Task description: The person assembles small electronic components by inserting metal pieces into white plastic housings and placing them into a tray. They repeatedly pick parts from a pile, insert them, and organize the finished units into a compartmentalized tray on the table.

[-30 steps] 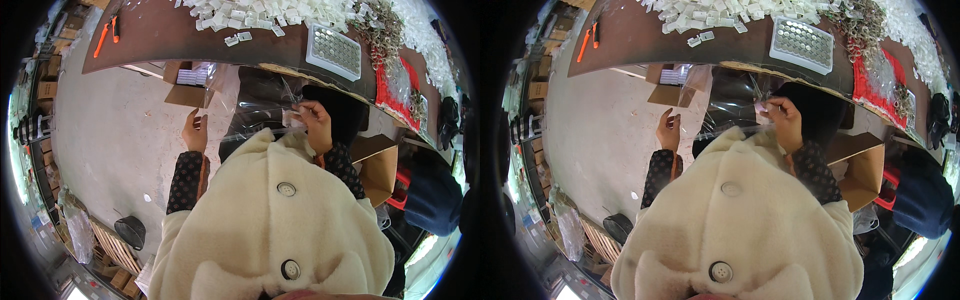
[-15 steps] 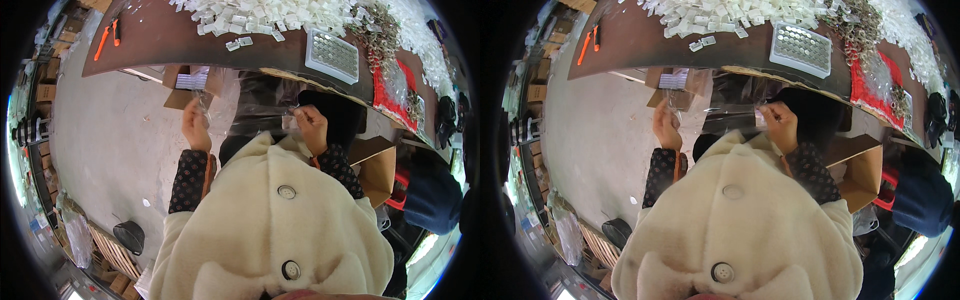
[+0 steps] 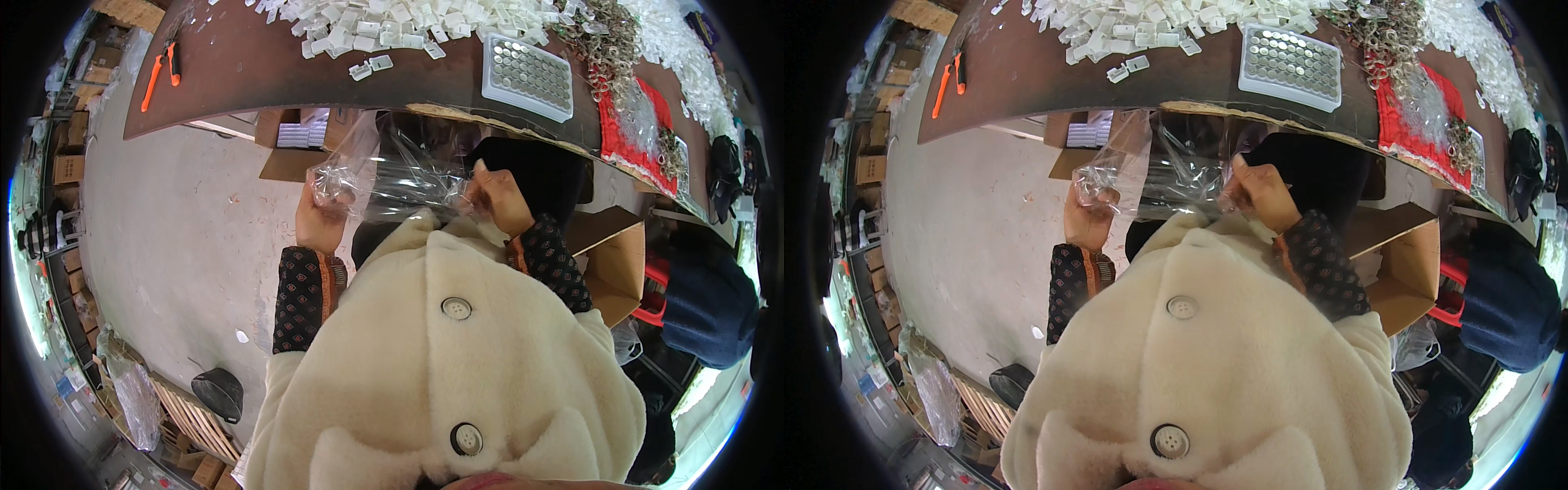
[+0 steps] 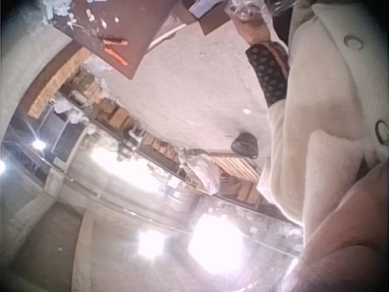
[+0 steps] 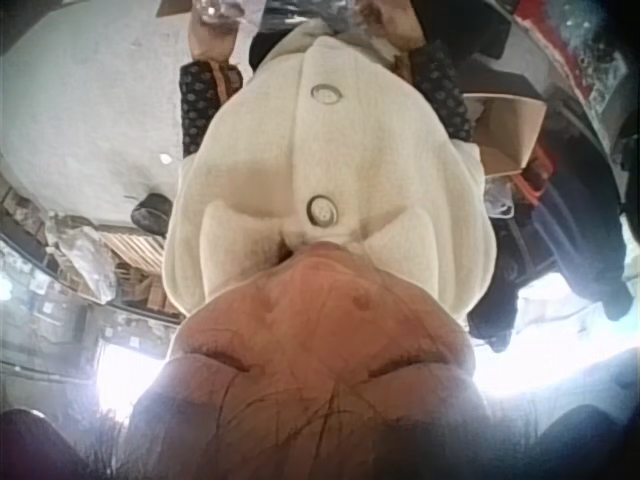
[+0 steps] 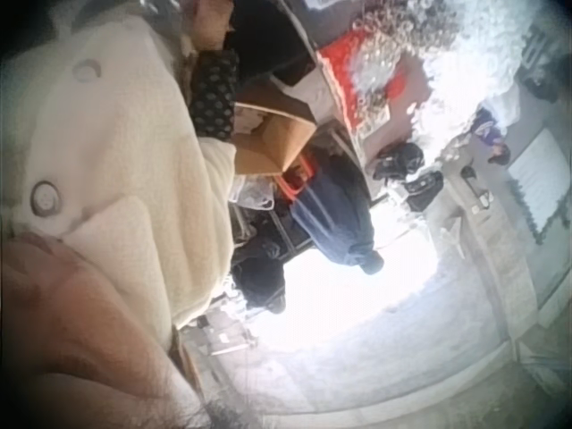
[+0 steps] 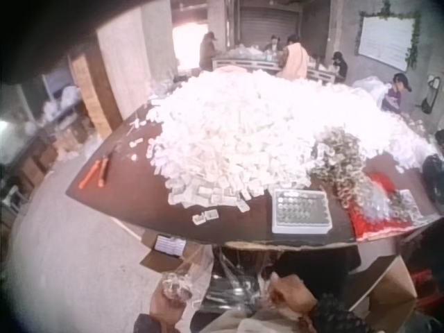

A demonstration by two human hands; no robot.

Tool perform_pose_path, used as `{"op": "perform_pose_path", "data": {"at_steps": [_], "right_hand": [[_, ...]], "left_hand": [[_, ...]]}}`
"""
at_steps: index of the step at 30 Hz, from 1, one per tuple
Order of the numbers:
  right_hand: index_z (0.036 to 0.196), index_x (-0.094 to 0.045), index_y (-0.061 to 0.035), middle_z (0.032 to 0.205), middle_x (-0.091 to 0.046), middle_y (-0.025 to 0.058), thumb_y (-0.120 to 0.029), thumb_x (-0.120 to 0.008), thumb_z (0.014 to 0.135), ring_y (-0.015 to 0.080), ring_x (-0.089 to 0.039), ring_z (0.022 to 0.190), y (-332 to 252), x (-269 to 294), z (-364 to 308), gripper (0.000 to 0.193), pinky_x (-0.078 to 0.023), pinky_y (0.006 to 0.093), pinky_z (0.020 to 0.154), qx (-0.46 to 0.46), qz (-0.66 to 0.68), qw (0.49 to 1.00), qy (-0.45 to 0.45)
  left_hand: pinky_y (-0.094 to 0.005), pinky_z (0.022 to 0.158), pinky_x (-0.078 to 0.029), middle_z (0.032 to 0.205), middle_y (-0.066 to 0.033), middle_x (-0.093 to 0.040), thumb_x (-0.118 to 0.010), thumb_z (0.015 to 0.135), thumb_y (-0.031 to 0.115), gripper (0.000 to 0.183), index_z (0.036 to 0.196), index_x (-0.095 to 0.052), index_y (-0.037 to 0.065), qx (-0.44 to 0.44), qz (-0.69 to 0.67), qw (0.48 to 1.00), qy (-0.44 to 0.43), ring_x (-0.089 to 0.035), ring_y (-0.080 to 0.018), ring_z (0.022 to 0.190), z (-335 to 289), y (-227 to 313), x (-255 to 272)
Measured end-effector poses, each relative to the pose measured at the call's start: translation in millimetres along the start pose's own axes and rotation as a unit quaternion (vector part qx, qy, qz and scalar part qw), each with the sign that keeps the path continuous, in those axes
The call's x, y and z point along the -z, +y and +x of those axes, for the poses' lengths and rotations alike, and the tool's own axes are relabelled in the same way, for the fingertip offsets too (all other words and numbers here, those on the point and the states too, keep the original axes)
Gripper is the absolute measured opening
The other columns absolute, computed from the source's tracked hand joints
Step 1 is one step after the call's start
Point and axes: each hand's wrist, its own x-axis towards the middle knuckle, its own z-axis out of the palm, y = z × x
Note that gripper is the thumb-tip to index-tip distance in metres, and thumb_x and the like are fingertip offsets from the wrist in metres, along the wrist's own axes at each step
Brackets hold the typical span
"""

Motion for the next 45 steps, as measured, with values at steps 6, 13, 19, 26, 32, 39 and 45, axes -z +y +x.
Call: {"op": "perform_pose_path", "data": {"at_steps": [6, 13, 19, 26, 32, 39, 45], "right_hand": [[0.056, -0.043, -0.0181, 0.048, -0.045, -0.0011, -0.055, -0.046, 0.101, 0.0150, -0.041, 0.038, -6.8, 2.5, 5.7, 0.058, -0.039, 0.0284, 0.042, -0.088, 0.488, 0.864, 0.085], [0.065, -0.044, -0.0188, 0.047, -0.040, -0.0035, -0.053, -0.042, 0.102, 0.0132, -0.030, 0.032, 7.1, 3.3, 4.5, 0.051, -0.039, 0.0286, 0.041, 0.019, 0.556, 0.818, -0.144], [0.073, -0.049, -0.0181, 0.049, -0.042, -0.0042, -0.051, -0.047, 0.101, 0.0105, -0.037, 0.039, 11.9, -6.9, 5.7, 0.044, -0.038, 0.0276, 0.042, -0.005, 0.580, 0.814, -0.028], [0.077, -0.051, -0.0153, 0.056, -0.041, -0.0055, -0.054, -0.045, 0.101, 0.0089, -0.037, 0.045, 8.0, -8.2, 4.2, 0.045, -0.031, 0.0257, 0.045, 0.010, 0.664, 0.734, -0.144], [0.105, -0.060, -0.0037, 0.087, -0.060, 0.0071, -0.037, -0.048, 0.103, 0.0211, -0.059, 0.081, -0.5, -2.0, -25.1, 0.036, -0.049, 0.0339, 0.075, 0.059, 0.421, 0.899, 0.106], [0.111, -0.065, -0.0010, 0.105, -0.067, 0.0163, 0.009, -0.058, 0.079, 0.0339, -0.066, 0.093, -61.4, -35.7, -81.6, 0.034, -0.051, 0.0384, 0.089, 0.491, -0.300, 0.811, 0.103], [0.128, -0.053, -0.0011, 0.103, -0.066, 0.0220, -0.001, -0.057, 0.081, 0.0404, -0.064, 0.093, -75.9, -54.9, -25.0, 0.046, -0.051, 0.0437, 0.079, 0.227, -0.472, 0.822, -0.223]], "left_hand": [[-0.0397, 0.057, -0.054, 0.070, -0.0044, -0.063, -0.045, 0.102, 0.046, 0.043, 0.081, -0.061, 0.011, 0.130, 0.142, 0.981, -0.019, -0.065, -0.0200, 0.065, -15.8, 2.7, 9.1], [-0.0316, 0.048, -0.043, 0.064, -0.0026, -0.056, -0.045, 0.101, 0.057, 0.052, 0.086, -0.057, 0.009, 0.076, 0.117, 0.990, -0.024, -0.052, -0.0151, 0.052, 8.8, 25.8, 16.5], [-0.0345, 0.084, -0.051, 0.106, -0.0148, -0.065, -0.060, 0.087, -0.003, 0.020, 0.106, -0.058, 0.002, -0.600, 0.558, 0.571, -0.048, -0.063, -0.0218, 0.093, -46.6, 44.4, -51.8], [-0.0399, 0.082, -0.051, 0.109, -0.0141, -0.066, -0.074, 0.079, 0.011, 0.036, 0.113, -0.065, 0.001, -0.544, 0.722, 0.229, -0.362, -0.064, -0.0295, 0.098, -38.4, -5.2, -115.2], [-0.0365, 0.071, -0.049, 0.081, -0.0092, -0.050, -0.059, 0.077, 0.011, 0.010, 0.084, -0.054, 0.005, -0.414, 0.785, 0.171, -0.427, -0.054, -0.0254, 0.081, -35.2, -6.0, -114.7], [-0.0423, 0.084, -0.049, 0.072, -0.0104, -0.057, -0.058, 0.080, 0.011, 0.008, 0.082, -0.053, 0.005, -0.417, 0.800, 0.112, -0.416, -0.059, -0.0271, 0.073, -39.7, -22.7, -120.8], [-0.0558, 0.097, -0.042, 0.061, -0.0132, -0.057, -0.057, 0.081, 0.014, 0.010, 0.081, -0.053, 0.004, -0.385, 0.817, 0.021, -0.429, -0.061, -0.0323, 0.059, -65.3, -26.8, -125.3]]}}
